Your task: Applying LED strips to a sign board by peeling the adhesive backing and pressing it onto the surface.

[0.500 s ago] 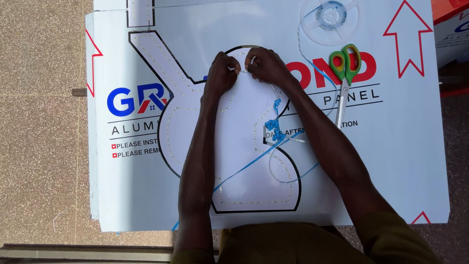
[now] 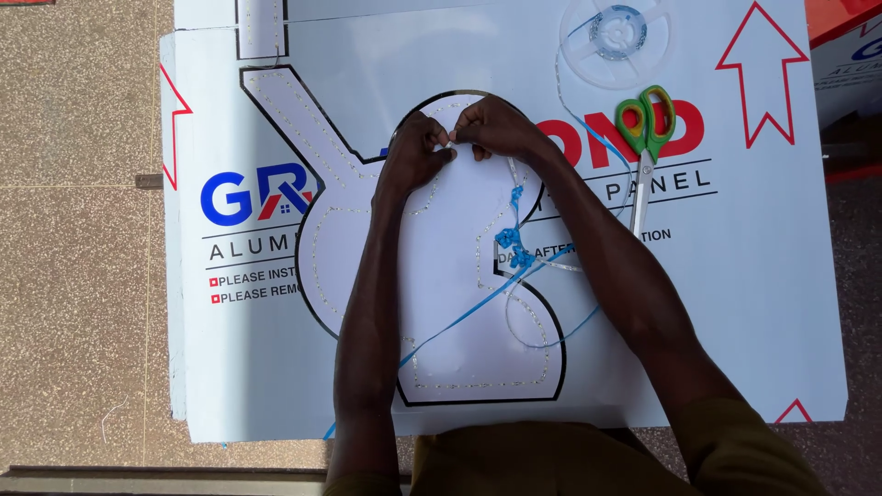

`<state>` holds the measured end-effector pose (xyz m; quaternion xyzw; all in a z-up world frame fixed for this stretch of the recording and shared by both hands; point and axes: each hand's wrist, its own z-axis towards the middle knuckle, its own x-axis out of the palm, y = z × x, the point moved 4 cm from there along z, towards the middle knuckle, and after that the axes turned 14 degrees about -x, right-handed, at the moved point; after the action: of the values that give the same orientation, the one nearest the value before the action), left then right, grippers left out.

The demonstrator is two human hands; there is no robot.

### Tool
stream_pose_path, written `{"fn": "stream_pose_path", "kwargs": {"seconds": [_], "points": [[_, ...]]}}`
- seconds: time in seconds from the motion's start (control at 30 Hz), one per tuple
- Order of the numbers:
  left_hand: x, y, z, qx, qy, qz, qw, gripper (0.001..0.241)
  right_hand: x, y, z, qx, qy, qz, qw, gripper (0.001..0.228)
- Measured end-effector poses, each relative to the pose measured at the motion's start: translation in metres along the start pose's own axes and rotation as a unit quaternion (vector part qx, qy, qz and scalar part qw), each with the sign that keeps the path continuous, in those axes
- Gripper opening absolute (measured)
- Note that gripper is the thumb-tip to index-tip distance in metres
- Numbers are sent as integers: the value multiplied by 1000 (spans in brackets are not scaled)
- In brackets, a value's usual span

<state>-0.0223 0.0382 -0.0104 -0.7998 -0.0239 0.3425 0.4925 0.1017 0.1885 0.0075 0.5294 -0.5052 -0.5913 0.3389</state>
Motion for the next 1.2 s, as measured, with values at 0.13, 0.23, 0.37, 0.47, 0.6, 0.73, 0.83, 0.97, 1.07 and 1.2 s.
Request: {"fn": "stream_pose_path", "kwargs": {"seconds": [0.13, 0.23, 0.37, 0.47, 0.6, 0.73, 0.83, 0.97, 1.07, 1.2], "points": [[2, 6, 0, 28, -24, -27, 999, 16, 0, 6, -6, 13, -25, -11, 1000, 14], [5, 12, 2, 56, -19, -66, 996, 16, -3, 0, -2, 13, -36, -36, 999, 12], [6, 14, -1, 77, -21, -90, 993, 17, 0, -16, 1, 24, -20, -90, 995, 14], [4, 9, -4, 76, -30, -67, 994, 8, 3, 5, -11, 32, -23, -115, 993, 16], [8, 13, -6, 43, -41, -29, 998, 7, 11, -9, -9, 25, -39, -195, 980, 17], [7, 20, -5, 62, -22, -24, 998, 14, 12, 9, -14, 51, -28, -242, 969, 21], [8, 19, -14, 159, -35, -2, 987, 21, 6, 34, -30, 52, -28, -222, 973, 21], [24, 32, -16, 200, -117, 60, 971, 13, -1, 26, -55, 75, -50, -190, 978, 18], [35, 26, -29, 198, -155, 115, 961, 12, -3, 16, -63, 73, -77, -194, 975, 20], [44, 6, -55, 199, -199, 272, 920, 34, -3, 9, -57, 47, -88, -252, 963, 21]]}}
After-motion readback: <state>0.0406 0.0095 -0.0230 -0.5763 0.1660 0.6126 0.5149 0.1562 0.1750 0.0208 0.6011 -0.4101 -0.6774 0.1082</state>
